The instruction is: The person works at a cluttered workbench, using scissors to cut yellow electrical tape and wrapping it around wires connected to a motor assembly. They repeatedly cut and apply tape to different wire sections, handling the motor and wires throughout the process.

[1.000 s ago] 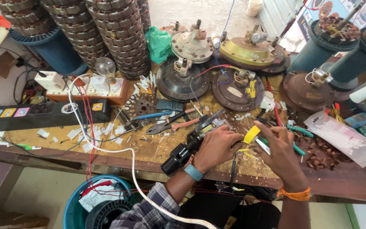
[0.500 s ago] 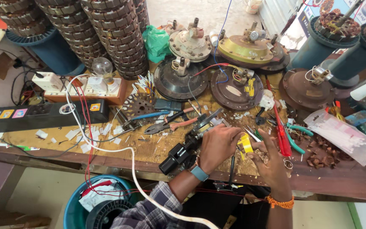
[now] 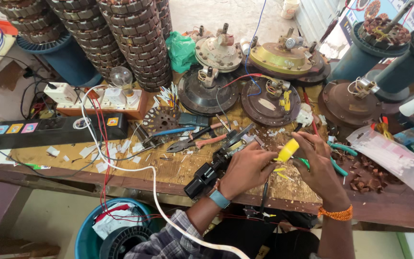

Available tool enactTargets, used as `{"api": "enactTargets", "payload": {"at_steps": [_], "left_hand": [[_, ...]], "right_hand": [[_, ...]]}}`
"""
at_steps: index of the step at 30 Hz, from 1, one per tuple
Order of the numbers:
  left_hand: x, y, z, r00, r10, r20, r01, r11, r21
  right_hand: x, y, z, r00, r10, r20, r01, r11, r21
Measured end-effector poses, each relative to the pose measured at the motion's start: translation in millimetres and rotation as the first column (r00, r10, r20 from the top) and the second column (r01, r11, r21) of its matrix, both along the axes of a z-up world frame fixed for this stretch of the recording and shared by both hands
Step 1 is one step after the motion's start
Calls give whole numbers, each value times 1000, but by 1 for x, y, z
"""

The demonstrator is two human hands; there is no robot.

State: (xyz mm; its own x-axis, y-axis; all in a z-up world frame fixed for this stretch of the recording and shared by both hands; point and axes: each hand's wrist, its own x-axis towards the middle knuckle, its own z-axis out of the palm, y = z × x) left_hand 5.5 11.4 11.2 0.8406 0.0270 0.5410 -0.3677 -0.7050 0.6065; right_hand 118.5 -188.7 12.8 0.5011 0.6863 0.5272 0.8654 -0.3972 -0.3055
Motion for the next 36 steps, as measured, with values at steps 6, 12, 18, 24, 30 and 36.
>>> {"api": "enactTargets", "payload": {"at_steps": [6,12,18,24,30,36], "left_hand": [[8,-7,0,986,159,-44,-162,982,-95],[17,-11,-13,975,220,31,-222,974,51],[20,-13,-13,962,267,55,-267,964,5],[21,3,-8,994,113,13,-112,993,-47],[3,15,13,985,-145,93,151,986,-63],[15,-2,33,937,-50,-345,137,963,232]], "right_hand": [[-9,4,-10,970,77,-231,-50,992,118],[-29,7,-45,806,17,-592,137,967,215],[-45,-15,-73,910,-18,-413,76,989,125],[-71,-33,-98,833,-43,-551,117,988,101],[-67,-17,-99,739,262,-621,163,824,542],[-53,-12,-87,803,36,-595,282,857,431]]}}
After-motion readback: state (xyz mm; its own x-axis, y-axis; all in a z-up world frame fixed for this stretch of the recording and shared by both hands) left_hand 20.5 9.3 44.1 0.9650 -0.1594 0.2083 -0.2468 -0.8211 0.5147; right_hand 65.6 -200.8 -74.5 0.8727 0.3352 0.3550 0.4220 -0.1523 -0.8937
